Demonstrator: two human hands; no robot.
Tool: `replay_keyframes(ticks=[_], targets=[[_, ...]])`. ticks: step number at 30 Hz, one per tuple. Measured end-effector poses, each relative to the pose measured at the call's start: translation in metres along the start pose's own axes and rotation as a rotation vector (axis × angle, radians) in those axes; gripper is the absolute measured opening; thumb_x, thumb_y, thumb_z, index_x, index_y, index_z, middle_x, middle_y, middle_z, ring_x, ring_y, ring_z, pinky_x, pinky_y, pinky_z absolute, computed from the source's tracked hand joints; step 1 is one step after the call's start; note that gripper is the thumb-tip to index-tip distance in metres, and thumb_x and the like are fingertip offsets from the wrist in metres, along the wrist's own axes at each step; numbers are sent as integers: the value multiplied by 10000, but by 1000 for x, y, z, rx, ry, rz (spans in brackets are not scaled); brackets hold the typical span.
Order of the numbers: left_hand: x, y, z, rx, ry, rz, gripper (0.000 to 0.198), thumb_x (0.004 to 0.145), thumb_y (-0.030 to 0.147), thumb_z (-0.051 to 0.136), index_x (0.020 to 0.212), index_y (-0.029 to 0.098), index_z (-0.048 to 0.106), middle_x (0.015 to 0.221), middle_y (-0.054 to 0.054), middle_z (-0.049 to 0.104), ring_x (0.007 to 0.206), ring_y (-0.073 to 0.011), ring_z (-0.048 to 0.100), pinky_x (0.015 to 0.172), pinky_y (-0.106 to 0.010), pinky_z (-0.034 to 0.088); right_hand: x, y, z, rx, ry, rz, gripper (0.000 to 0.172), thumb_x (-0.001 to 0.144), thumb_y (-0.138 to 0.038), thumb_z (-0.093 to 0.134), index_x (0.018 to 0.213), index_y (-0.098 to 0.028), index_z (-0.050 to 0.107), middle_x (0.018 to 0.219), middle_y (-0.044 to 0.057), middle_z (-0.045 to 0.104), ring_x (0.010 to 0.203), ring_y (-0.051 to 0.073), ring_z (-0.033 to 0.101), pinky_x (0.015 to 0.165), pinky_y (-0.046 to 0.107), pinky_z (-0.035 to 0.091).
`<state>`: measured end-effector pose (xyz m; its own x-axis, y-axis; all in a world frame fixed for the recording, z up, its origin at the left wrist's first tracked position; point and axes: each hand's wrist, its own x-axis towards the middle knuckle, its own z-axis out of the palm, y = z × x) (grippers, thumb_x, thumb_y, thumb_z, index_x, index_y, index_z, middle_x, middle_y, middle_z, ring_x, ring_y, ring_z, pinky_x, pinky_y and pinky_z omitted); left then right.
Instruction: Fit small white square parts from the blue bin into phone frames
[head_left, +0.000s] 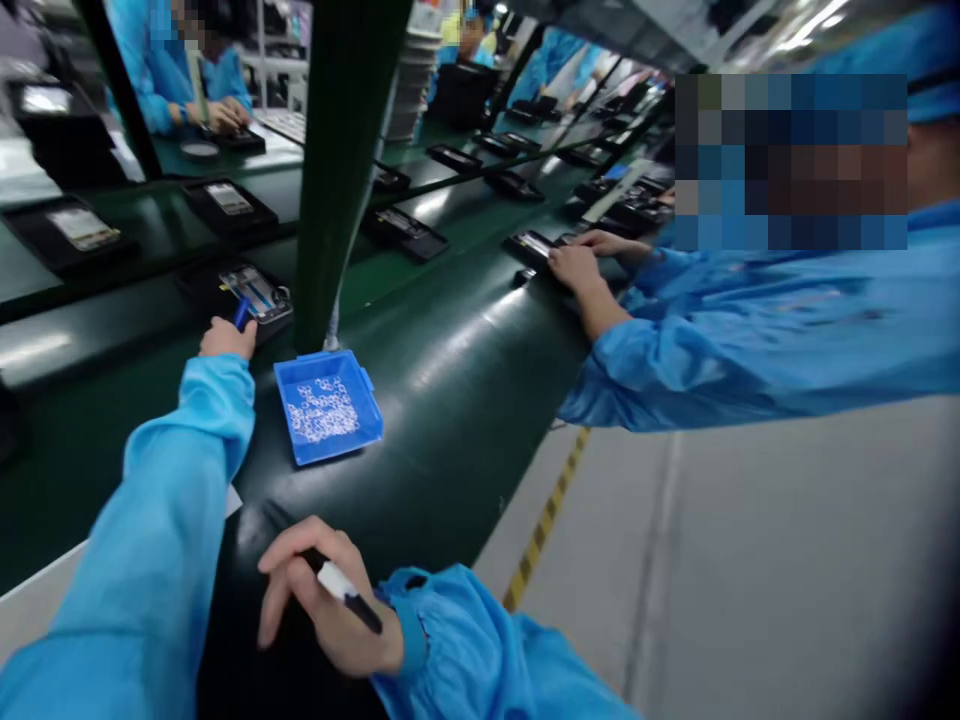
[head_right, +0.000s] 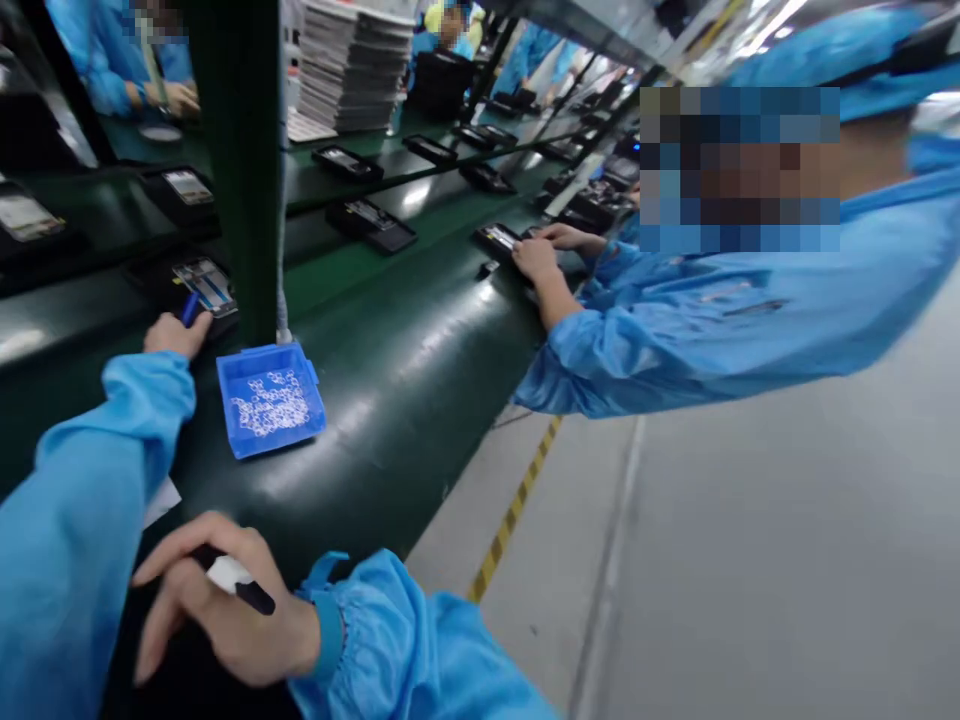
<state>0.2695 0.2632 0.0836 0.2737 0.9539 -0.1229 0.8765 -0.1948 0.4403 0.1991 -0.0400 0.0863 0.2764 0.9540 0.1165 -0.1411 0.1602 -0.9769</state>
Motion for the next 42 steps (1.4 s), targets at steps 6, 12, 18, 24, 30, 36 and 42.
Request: replay_keyframes(ticks=[6,12,18,24,30,36,42], targets=[[17,-29,-18,33,81,-47,364,882,346,626,1139,89,620,1133,-177,683,1058,-285,658,910,-445,522,26,50,-10,-371,-49,-476,261,1062,-375,419,1067,-206,618,663,1,688,567,141,655,673,273,532],[-46,-105,-95,82,133,38,355,840,264,511,1121,105,657,1029,-153,712,1017,-316,666,906,-379,505,18,47,-9,-229,-10,-300,221,1057,-298,393,1175,-204,555,825,45,728,667,163,687,638,281,556],[-220,-202,-138,22,146,70,572,796,444,485,1272,149,601,749,-22,678,670,-225,650,662,-302,534,17,46,-6,-159,207,-254,218,1064,-379,388,1194,-243,499,938,68,738,656,167,659,613,310,551],[-394,-274,-93,-13,15,28,570,872,395,463,1390,158,489,570,69,582,406,-124,531,433,-202,441,23,57,-4,-188,233,-229,219,1001,-363,530,1187,-250,510,1058,81,713,855,204,683,777,374,559],[-453,-281,-56,105,21,97,537,978,372,447,1477,200,354,729,41,639,523,-113,645,472,-176,485,20,58,2,-379,-55,-169,250,967,-230,512,1217,-247,518,1195,80,674,1119,238,637,955,403,499],[-428,-247,-53,294,26,737,342,1033,308,353,1236,217,613,1152,-65,717,769,-151,715,604,-236,581,34,53,18,-751,-253,-183,350,930,-126,441,1246,-215,561,1231,105,649,1134,281,605,954,439,483],[-422,-225,-35,305,18,743,259,1000,324,469,1086,170,659,965,-43,741,624,-139,664,456,-248,523,40,67,29,-752,-264,-233,353,914,-113,434,1231,-203,561,1171,100,690,1113,286,621,952,458,478]])
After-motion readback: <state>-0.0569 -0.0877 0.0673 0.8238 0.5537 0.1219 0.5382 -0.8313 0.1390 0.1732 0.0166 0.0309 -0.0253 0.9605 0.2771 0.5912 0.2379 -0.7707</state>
